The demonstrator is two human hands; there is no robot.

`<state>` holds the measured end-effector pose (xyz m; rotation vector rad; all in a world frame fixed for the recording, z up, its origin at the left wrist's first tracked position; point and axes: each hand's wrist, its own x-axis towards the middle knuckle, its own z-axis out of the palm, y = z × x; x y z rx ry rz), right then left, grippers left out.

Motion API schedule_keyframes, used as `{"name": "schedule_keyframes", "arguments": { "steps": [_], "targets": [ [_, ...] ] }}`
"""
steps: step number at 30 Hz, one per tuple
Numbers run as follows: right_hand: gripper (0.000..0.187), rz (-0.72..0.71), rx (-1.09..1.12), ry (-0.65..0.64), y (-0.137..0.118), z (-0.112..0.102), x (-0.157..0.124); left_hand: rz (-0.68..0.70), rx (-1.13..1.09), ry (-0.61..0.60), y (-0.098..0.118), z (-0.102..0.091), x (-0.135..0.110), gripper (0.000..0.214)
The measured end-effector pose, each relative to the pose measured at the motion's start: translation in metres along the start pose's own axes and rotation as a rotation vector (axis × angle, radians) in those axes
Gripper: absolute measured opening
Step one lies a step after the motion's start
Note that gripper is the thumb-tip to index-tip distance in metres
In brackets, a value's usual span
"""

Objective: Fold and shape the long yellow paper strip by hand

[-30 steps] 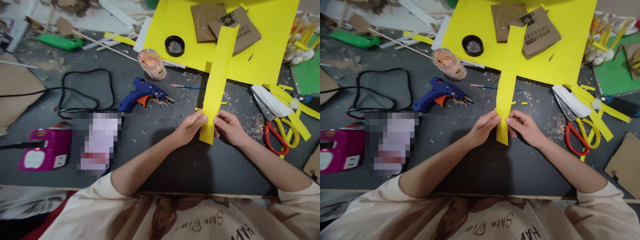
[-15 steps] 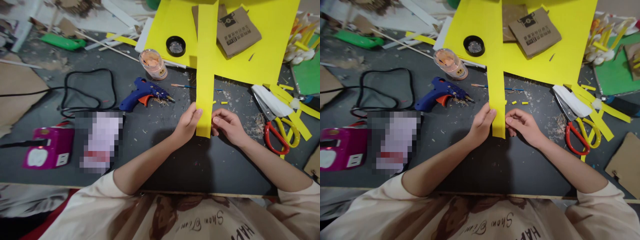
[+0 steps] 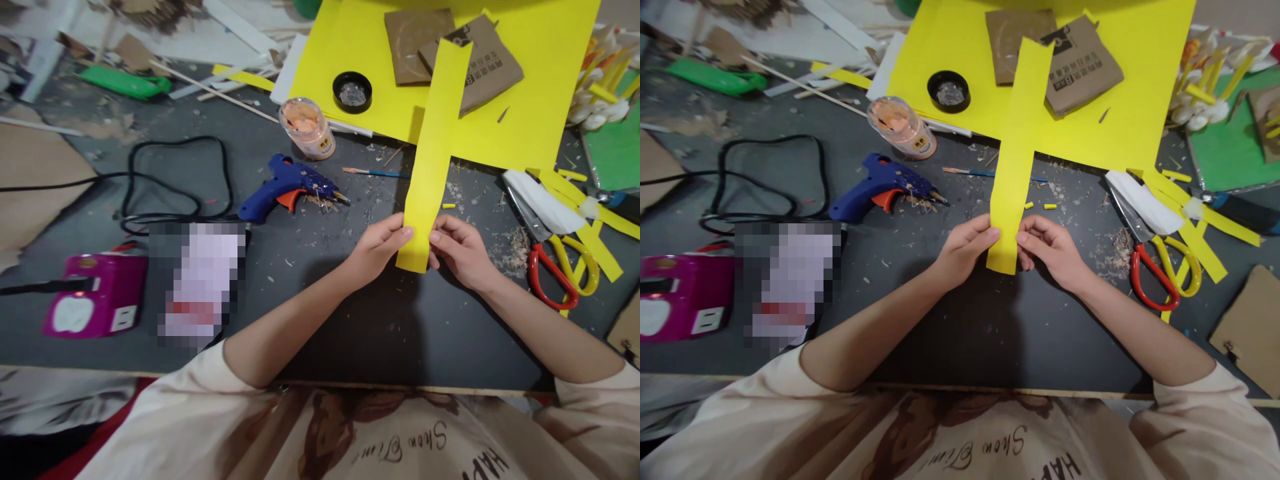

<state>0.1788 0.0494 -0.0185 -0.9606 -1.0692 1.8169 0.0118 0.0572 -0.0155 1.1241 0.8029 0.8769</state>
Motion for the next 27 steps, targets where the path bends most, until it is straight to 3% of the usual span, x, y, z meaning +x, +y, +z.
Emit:
{"name": "schedule_keyframes", "arguments": {
  "steps": [4,7,14,19,21,27],
  "targets": [
    [0.018,0.005,0.005,-0.032,0.0011,-0.0006,0.0007,-0.032,-0.067,-0.092,0.0003,0.0004,0.0005,0.038],
    [0.017,-0.01,0.014,-0.043,0.0015,0.0003,0.0011,-0.038,-0.027,-0.095,-0.0013,0.0014,0.0002,0.039],
    [0.016,-0.042,0.02,0.001,0.0025,0.0024,0.0015,-0.042,0.113,-0.007,-0.0075,0.004,0.0001,0.036],
    [0.015,-0.045,-0.038,-0.005,-0.0014,0.0045,0.0001,0.005,0.119,0.174,-0.0087,0.0046,-0.0004,0.031],
    [0.017,-0.036,-0.078,-0.01,-0.0026,0.0048,-0.0001,0.009,0.095,0.193,-0.0082,0.0047,-0.0004,0.03],
    [0.014,-0.071,-0.029,-0.003,0.0013,-0.0003,0.0024,-0.01,-0.012,0.0,-0.0059,0.0028,0.0013,0.034]
  ]
}}
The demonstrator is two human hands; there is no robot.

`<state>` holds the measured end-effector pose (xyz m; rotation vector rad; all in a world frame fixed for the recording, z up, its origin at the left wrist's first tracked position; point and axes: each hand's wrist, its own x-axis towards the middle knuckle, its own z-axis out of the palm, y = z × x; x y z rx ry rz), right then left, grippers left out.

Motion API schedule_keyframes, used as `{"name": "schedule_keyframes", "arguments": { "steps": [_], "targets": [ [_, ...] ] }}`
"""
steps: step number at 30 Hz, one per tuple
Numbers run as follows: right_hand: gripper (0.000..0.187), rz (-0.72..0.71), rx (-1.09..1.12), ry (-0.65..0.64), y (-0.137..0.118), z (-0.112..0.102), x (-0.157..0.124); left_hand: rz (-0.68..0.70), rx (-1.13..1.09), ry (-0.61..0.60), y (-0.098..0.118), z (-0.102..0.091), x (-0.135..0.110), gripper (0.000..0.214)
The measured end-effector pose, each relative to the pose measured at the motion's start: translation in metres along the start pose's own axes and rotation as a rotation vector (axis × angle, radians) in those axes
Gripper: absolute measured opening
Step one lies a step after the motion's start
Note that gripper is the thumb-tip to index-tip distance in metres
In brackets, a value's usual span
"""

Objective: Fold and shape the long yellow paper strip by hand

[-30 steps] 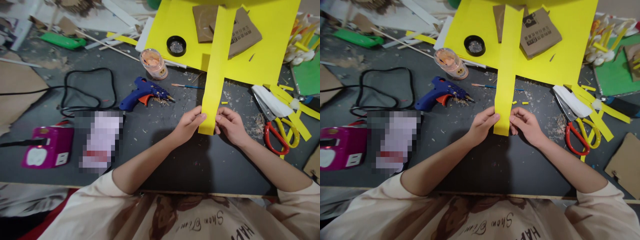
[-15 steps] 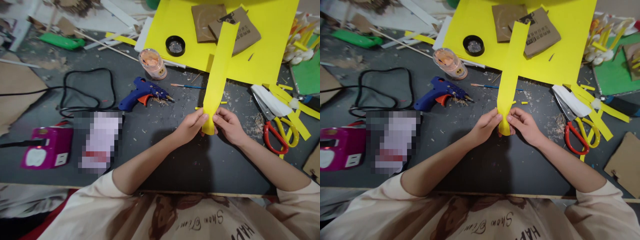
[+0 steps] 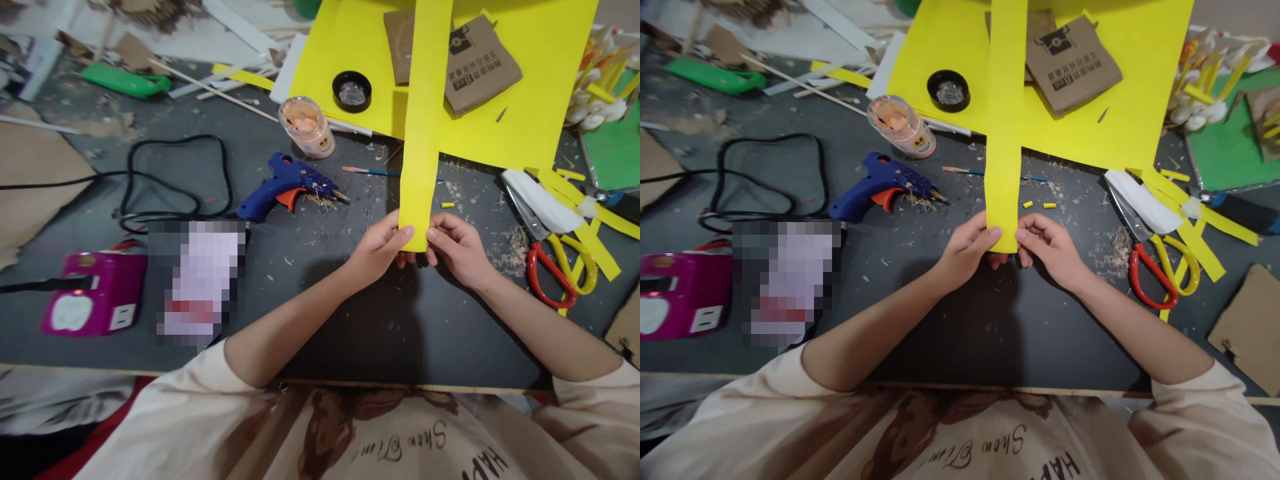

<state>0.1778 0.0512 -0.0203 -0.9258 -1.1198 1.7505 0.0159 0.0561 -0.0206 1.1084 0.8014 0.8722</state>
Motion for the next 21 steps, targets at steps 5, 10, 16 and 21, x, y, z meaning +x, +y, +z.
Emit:
{"name": "schedule_keyframes", "arguments": {
  "steps": [5,10,16,21],
  "targets": [
    [0.013,0.016,0.04,-0.055,0.0012,-0.0019,0.0002,0.007,0.074,-0.115,-0.0009,-0.0012,-0.0011,0.039],
    [0.016,0.027,0.018,-0.053,0.0009,-0.0006,0.0,0.023,0.239,-0.125,-0.0046,-0.0008,-0.0046,0.037],
    [0.015,0.013,0.007,-0.055,0.0025,-0.0011,-0.0002,0.03,0.226,-0.103,-0.0071,0.0002,-0.004,0.035],
    [0.011,0.025,0.017,-0.069,0.0006,0.0001,-0.0015,0.044,0.093,0.04,-0.0023,0.0016,-0.0011,0.034]
  ]
}}
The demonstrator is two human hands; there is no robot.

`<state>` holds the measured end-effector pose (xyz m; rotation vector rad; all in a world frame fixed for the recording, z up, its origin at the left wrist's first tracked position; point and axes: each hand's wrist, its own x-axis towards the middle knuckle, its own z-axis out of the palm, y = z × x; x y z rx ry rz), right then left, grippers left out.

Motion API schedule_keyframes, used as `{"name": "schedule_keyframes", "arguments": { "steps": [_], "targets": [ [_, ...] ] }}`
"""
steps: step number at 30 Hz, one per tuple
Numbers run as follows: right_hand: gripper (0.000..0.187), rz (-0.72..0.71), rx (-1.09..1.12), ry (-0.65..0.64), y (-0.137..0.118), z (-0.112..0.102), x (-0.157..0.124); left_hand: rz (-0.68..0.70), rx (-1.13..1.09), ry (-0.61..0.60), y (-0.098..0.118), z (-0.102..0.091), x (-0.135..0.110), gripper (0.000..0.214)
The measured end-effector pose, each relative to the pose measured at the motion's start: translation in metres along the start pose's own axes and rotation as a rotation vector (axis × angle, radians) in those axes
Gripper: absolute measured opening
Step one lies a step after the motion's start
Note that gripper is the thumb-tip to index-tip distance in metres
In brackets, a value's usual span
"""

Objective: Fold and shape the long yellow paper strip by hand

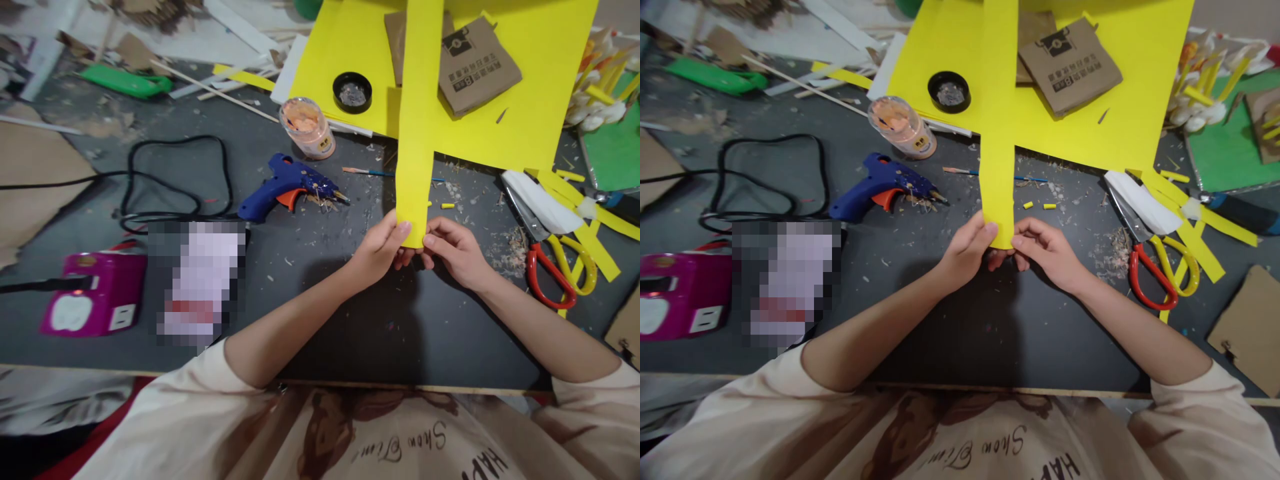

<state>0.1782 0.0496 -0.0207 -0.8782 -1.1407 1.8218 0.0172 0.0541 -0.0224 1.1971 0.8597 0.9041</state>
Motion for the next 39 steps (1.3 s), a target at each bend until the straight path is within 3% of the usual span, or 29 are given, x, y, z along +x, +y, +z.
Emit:
{"name": "schedule_keyframes", "arguments": {
  "steps": [3,7,22,24,29,31,33,37,39],
  "targets": [
    [0.012,0.016,-0.006,-0.001,-0.001,0.0,0.0,0.009,-0.064,0.008,0.002,-0.001,0.001,0.034],
    [0.015,0.02,0.003,0.02,-0.001,-0.001,0.001,0.012,-0.14,-0.086,0.0,-0.004,0.001,0.035],
    [0.012,-0.002,-0.02,-0.049,0.003,-0.005,0.0,-0.054,-0.148,-0.219,0.001,-0.005,0.0,0.033],
    [0.014,-0.014,-0.026,0.001,0.003,-0.004,0.001,-0.049,-0.106,-0.224,0.002,-0.006,-0.001,0.032],
    [0.021,-0.097,0.051,0.308,-0.002,-0.002,0.004,-0.03,0.111,-0.324,0.008,-0.009,-0.005,0.031],
    [0.02,-0.106,0.038,0.312,-0.003,-0.001,0.003,-0.021,0.134,-0.343,0.01,-0.009,-0.005,0.035],
    [0.02,-0.067,-0.029,0.216,-0.004,0.0,0.001,0.005,0.054,-0.26,0.009,-0.008,-0.004,0.038],
    [0.021,0.053,-0.16,-0.001,-0.007,0.003,-0.003,0.041,-0.165,0.027,0.002,-0.006,-0.001,0.032],
    [0.018,0.048,-0.14,-0.018,-0.007,0.002,-0.004,0.005,-0.187,0.044,0.001,-0.006,-0.001,0.028]
  ]
}}
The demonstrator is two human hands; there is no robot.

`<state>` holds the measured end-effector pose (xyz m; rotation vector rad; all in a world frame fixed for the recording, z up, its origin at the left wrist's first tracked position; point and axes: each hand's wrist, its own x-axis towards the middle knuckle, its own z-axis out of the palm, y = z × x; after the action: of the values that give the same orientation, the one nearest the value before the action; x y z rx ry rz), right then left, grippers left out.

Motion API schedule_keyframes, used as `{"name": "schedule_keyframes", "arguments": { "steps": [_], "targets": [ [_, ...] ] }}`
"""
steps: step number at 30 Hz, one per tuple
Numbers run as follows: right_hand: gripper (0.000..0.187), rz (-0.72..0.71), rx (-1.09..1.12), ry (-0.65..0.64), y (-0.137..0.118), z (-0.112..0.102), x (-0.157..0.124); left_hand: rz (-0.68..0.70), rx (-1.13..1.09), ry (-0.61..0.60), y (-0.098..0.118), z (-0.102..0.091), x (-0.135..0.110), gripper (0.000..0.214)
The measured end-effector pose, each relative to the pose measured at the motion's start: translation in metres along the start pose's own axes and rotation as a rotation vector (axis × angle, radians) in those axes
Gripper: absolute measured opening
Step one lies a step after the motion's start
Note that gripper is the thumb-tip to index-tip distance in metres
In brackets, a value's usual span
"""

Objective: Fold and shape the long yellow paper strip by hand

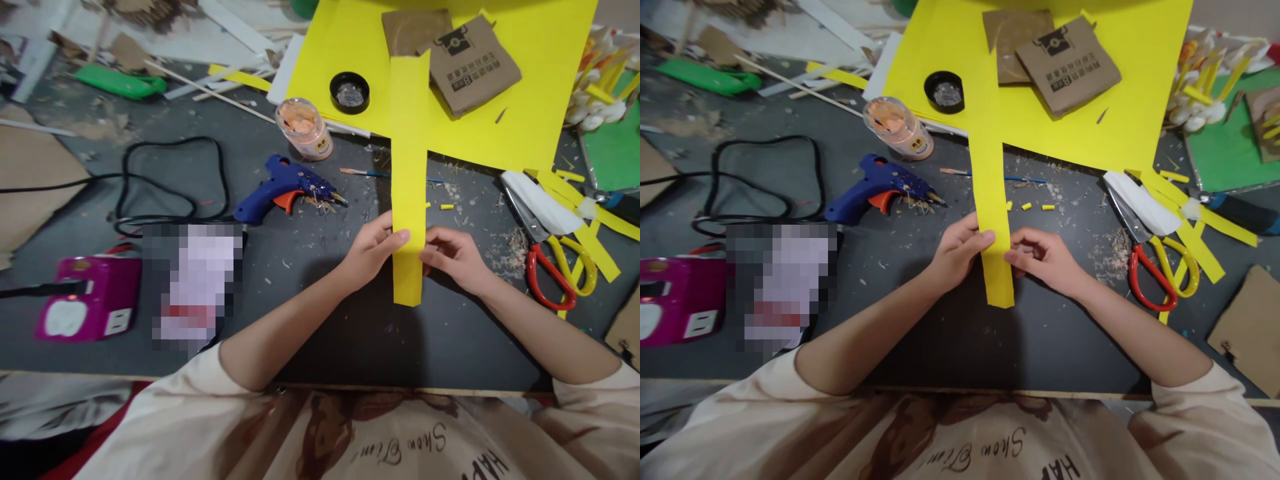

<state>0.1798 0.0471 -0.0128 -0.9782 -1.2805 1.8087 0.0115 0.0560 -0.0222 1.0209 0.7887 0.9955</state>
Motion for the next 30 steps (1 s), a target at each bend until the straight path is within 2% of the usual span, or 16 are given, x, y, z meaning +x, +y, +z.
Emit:
{"name": "schedule_keyframes", "arguments": {
  "steps": [4,10,17,21,26,30],
  "targets": [
    [0.016,-0.034,0.071,0.043,0.0031,-0.004,0.0018,-0.07,-0.037,-0.067,0.004,0.0009,-0.0005,0.03],
    [0.017,-0.003,0.127,0.014,0.0037,-0.0042,0.005,-0.119,-0.131,-0.161,0.0055,0.0009,0.0001,0.029],
    [0.021,0.015,0.053,0.009,0.002,-0.0021,0.005,-0.153,-0.149,-0.207,0.004,-0.0001,-0.0002,0.031],
    [0.019,0.015,0.08,-0.005,0.004,-0.0038,0.0053,-0.131,-0.1,-0.215,0.0046,0.0005,-0.0012,0.031],
    [0.014,-0.036,0.229,0.13,0.0039,-0.0047,0.0081,-0.014,0.077,-0.238,0.0066,0.0007,-0.0036,0.029],
    [0.012,-0.04,0.272,0.146,0.0039,-0.0047,0.0087,0.0,0.13,-0.277,0.0051,-0.0006,-0.0038,0.028]
  ]
}}
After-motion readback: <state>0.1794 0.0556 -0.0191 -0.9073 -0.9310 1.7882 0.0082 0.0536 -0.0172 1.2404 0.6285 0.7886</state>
